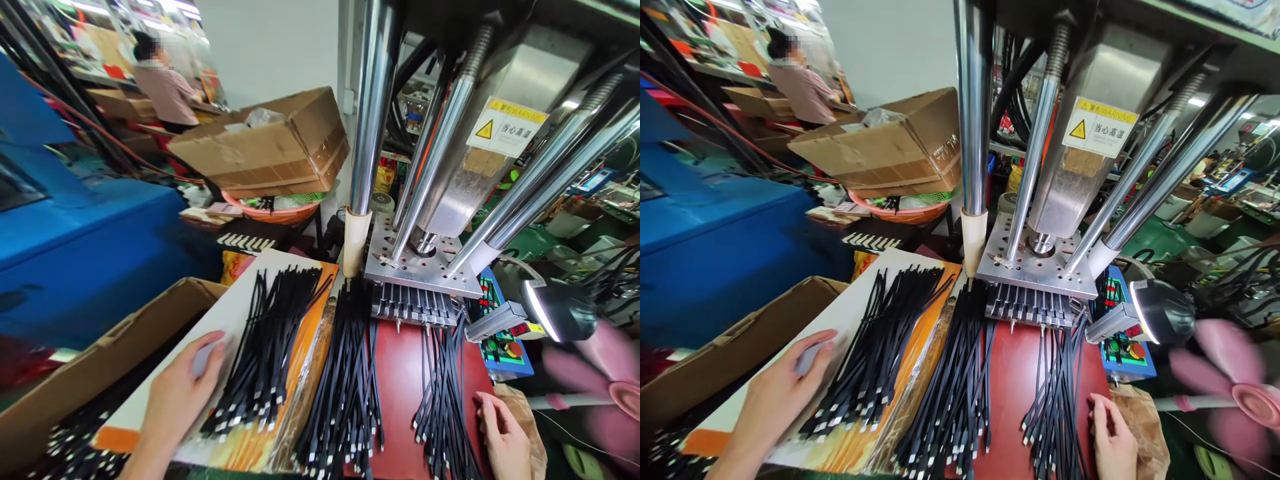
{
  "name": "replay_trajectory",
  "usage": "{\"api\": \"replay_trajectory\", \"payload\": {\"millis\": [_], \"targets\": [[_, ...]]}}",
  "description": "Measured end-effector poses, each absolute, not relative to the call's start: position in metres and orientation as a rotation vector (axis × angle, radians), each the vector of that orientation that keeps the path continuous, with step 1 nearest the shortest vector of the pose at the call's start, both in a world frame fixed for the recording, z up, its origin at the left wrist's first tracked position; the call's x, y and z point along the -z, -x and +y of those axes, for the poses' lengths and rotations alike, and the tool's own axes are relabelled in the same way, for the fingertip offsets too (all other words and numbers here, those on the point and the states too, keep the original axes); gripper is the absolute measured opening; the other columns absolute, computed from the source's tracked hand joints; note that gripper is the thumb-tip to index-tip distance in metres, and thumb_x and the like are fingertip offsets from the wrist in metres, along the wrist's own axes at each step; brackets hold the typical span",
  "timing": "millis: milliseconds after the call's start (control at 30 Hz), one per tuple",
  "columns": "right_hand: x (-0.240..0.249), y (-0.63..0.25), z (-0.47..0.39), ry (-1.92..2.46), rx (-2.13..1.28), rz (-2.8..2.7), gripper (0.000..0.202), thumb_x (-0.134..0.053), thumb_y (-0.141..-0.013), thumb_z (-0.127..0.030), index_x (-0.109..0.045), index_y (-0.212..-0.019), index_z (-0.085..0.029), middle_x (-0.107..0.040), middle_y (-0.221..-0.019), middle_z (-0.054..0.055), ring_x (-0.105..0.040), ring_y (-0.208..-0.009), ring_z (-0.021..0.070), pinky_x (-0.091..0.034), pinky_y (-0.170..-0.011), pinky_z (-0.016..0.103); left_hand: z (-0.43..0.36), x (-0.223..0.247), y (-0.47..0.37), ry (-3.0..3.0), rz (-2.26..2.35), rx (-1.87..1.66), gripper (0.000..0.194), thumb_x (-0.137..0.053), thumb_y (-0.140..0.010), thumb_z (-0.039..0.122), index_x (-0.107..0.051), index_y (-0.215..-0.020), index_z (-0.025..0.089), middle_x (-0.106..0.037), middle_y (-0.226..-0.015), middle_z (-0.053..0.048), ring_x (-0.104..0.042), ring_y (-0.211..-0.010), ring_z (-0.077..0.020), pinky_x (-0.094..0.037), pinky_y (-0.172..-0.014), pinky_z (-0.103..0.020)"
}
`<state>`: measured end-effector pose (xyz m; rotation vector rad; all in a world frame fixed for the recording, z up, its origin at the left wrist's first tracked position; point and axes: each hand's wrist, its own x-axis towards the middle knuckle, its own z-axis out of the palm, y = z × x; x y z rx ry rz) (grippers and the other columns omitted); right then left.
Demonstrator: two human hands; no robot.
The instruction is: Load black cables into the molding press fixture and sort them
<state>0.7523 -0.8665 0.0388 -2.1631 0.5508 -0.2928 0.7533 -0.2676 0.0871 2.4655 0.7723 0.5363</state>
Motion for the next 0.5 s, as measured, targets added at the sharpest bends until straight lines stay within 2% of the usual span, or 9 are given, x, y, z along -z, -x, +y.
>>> {"api": "replay_trajectory", "payload": {"millis": [133, 300, 500], "targets": [[-0.0335, -0.7534, -0.8689, 2.126, 0.273, 0.568, 0.065, -0.064, -0.078, -0.081, -0.086, -0.099, -0.023, -0.083, -0.095, 0.010, -0.076, -0.076, 0.0284, -0.064, -0.069, 0.037, -0.2675, -0.0862, -0.7536, -2.455, 0.763, -0.527, 0.038, -0.051, -0.090, 0.060, -0.070, -0.113, 0.037, -0.083, -0.096, 0.002, -0.067, -0.055, -0.0251, -0.059, -0.077, -0.044], [-0.0354, -0.7549, -0.8680, 2.122, 0.262, 0.583, 0.070, -0.064, -0.074, -0.084, -0.085, -0.098, -0.021, -0.082, -0.094, 0.010, -0.076, -0.077, 0.0283, -0.064, -0.072, 0.037, -0.2657, -0.0824, -0.7539, -2.456, 0.783, -0.522, 0.039, -0.049, -0.091, 0.061, -0.070, -0.113, 0.036, -0.083, -0.097, 0.002, -0.071, -0.062, -0.0274, -0.060, -0.081, -0.045], [-0.0412, -0.7552, -0.8649, 2.131, 0.252, 0.592, 0.070, -0.064, -0.074, -0.085, -0.085, -0.097, -0.023, -0.082, -0.095, 0.009, -0.076, -0.080, 0.0289, -0.063, -0.075, 0.037, -0.2644, -0.0802, -0.7535, -2.460, 0.781, -0.507, 0.039, -0.050, -0.093, 0.060, -0.071, -0.114, 0.036, -0.080, -0.086, 0.002, -0.071, -0.062, -0.0284, -0.061, -0.084, -0.047]]}}
